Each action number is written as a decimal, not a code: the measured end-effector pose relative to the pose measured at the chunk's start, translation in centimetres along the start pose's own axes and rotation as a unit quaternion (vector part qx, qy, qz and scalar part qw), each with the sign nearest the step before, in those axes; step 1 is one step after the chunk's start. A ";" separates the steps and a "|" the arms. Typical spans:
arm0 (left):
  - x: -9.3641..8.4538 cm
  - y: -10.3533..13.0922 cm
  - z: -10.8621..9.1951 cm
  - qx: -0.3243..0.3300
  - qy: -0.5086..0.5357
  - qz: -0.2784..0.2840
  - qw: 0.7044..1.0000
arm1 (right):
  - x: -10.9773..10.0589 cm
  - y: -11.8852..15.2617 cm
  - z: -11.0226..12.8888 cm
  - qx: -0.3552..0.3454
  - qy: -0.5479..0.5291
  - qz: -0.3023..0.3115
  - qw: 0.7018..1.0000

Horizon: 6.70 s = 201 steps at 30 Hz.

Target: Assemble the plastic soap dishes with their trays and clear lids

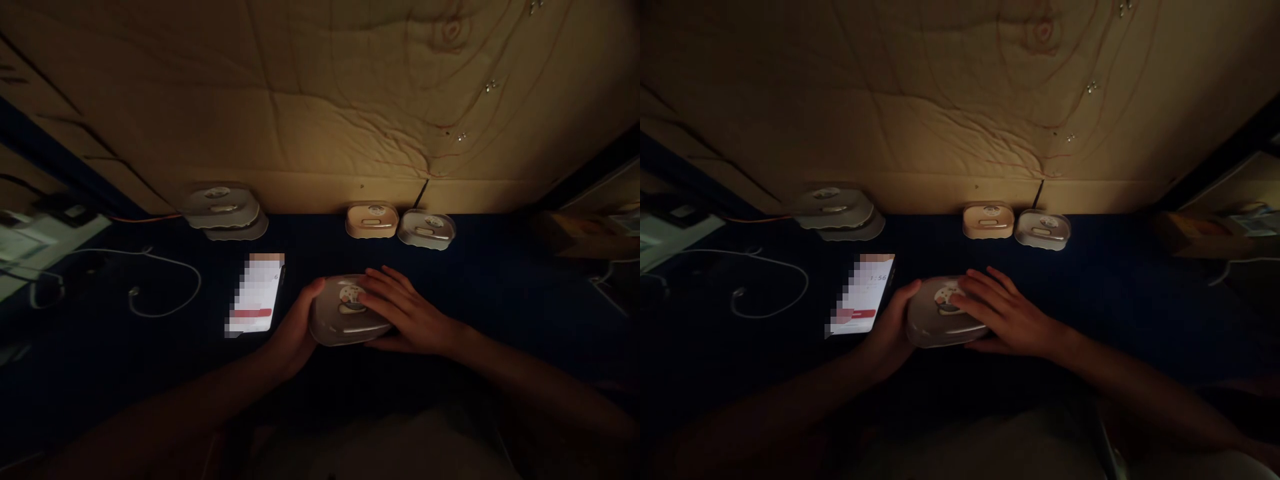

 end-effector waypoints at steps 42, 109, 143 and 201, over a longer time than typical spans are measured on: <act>-0.6 -0.4 1.2 -0.053 -0.081 0.020 0.995 | 6.9 -13.8 -12.6 -0.006 0.120 0.111 0.987; 2.4 1.4 0.9 -0.035 -0.038 0.143 0.988 | -0.9 -0.6 -1.7 0.080 -0.195 0.042 0.977; 1.5 1.8 1.2 0.138 -0.461 0.220 0.848 | -0.7 0.9 -7.3 0.220 -0.157 -0.059 0.961; 1.0 0.2 -2.7 0.205 -0.354 0.036 0.912 | 0.8 -0.4 4.2 -0.060 0.035 0.104 0.992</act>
Point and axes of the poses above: each hand's wrist, its own y-axis away from the middle knuckle, its own x-axis out of the palm, z = x × y, the point moved 8 cm from there along -y, towards the middle knuckle, and after that the axes turned 11 degrees about y, right-handed, at the moved point
